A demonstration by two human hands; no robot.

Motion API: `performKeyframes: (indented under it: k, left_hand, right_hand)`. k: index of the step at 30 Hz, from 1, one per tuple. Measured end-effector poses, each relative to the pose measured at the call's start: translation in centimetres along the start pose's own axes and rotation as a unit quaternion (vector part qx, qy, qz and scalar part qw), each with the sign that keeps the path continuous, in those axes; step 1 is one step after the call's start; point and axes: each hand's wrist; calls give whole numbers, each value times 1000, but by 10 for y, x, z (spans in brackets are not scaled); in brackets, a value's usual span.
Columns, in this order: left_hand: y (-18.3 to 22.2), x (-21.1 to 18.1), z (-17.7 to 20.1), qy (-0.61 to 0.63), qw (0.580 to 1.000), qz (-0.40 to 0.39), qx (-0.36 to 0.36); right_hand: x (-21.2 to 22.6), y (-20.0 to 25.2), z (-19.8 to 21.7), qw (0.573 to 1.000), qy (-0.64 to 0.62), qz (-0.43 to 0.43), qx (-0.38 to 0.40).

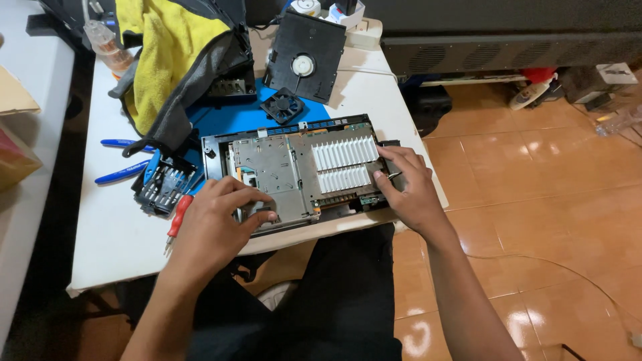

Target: Disassembling and reassembling the internal components of a game console, including the motherboard and disc drive.

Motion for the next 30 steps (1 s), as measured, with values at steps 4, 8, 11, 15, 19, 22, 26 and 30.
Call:
performKeyframes:
  k: [4, 8, 11, 15, 19, 22, 26, 30]
  left_hand:
    - [-1, 14, -11, 6, 997, -39, -66]
    - [2, 23, -23, -18, 987, -88, -131]
    - [5, 24, -30, -43, 978, -111, -171]
    - [3, 22, -11, 50, 984, -98, -139]
    - [-21, 33, 24, 26, 966, -101, -239]
    - [-47, 48, 55, -98, 933, -105, -330]
    - [-93, 80, 59, -310, 917, 49, -246]
    - [-130, 113, 52, -281, 922, 108, -246]
  right_hand:
    - [7, 8, -8, 997, 53, 38, -36]
    - [32, 10, -21, 977, 103, 181, -41]
    - [49, 8, -31, 952, 183, 246, 18]
    - [37, 5, -41, 910, 312, 271, 38]
    - [34, 5, -45, 909, 320, 266, 28]
    - [31, 6, -47, 909, 326, 258, 15]
    - [27, 5, -49, 907, 331, 260, 2]
    - [26, 4, -50, 906, 332, 263, -7]
Point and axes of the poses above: each hand's wrist, its own y-axis away from the middle knuckle, its own z-axis out of the back of the hand, x = y × z, and after that the axes turned 4 degrees about -y, right-handed
